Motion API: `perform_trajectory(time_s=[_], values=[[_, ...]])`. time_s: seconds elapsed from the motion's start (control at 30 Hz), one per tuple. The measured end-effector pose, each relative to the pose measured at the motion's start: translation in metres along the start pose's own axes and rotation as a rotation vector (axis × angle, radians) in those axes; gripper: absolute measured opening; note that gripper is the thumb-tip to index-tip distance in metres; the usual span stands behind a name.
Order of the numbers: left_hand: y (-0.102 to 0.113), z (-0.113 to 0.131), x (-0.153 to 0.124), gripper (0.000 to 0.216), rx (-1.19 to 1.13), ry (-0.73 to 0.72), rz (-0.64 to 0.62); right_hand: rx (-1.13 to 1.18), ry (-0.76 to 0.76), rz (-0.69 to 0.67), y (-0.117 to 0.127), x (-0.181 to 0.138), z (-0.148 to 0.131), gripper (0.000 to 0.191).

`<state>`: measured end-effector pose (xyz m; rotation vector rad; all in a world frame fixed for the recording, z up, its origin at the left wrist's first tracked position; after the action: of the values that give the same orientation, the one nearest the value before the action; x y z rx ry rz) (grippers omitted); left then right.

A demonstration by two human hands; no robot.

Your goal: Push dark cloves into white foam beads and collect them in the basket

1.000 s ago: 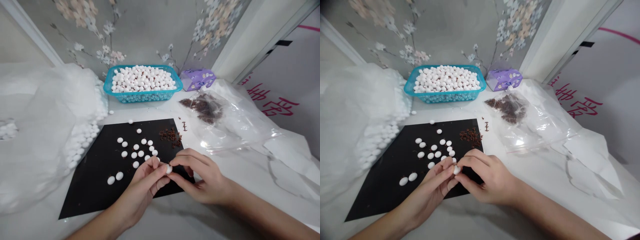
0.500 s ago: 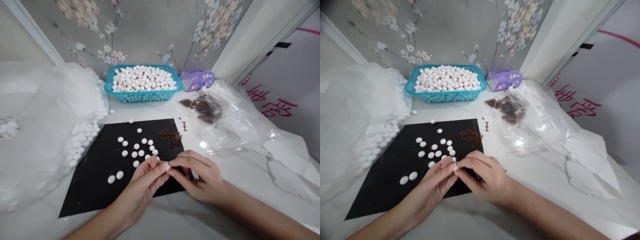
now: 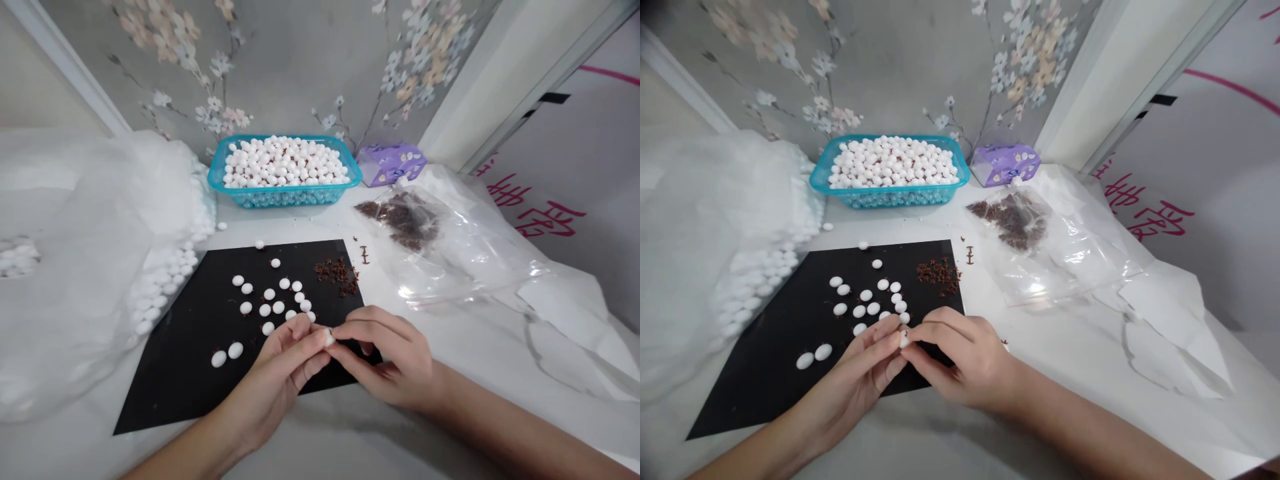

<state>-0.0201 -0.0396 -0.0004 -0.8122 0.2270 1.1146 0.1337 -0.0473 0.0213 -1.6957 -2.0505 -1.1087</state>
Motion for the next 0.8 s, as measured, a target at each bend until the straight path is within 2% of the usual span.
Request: perform_trajectory(time_s=[0.1,0.2,0.27,0.37,0.43,0.5,0.57,0.63,0.7,0.8], values=[[0.001,0.004,0.0,0.03,0.16,-0.049,-0.034,-0.029,-0.078,-0.006,0.014,0.005,0.01,0.022],[0.001,0.015,-0.002,0.028,0.522,-0.216,-0.023,-0.201,-0.201,-0.013,0.027,0.008,0.027,0.017],[0.003,0.027,-0.003,0.021,0.856,-0.396,0.063,-0.324,-0.257,-0.11,0.03,0.008,0.038,0.02],[0.014,0.054,-0.005,0.009,1.333,-0.614,0.307,-0.418,-0.266,-0.285,0.026,0.003,0.047,0.024],[0.03,0.073,-0.003,0.01,1.588,-0.594,0.484,-0.453,-0.25,-0.331,0.023,-0.001,0.05,0.023],[0.051,0.091,0.001,0.02,1.726,-0.453,0.584,-0.472,-0.234,-0.337,0.021,-0.002,0.051,0.022],[0.071,0.104,0.005,0.028,1.784,-0.291,0.554,-0.467,-0.233,-0.333,0.021,-0.003,0.051,0.023],[0.087,0.113,0.007,0.032,1.82,-0.203,0.542,-0.449,-0.248,-0.321,0.021,-0.001,0.051,0.022],[0.096,0.118,0.009,0.035,1.82,-0.211,0.575,-0.43,-0.281,-0.303,0.021,0.0,0.05,0.019],[0.101,0.122,0.014,0.037,1.849,-0.413,0.655,-0.401,-0.327,-0.288,0.022,0.002,0.048,0.019]])
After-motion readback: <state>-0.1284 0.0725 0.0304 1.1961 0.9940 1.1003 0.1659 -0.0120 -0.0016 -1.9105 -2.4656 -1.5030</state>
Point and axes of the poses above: each hand's wrist, its own x-axis towards the middle knuckle, its own y-axis out of the back of the hand, z = x × y, the point moved 2 cm from there along x, towards the middle knuckle, and after that the axes turned 13 degrees about x, right-handed, at the moved point
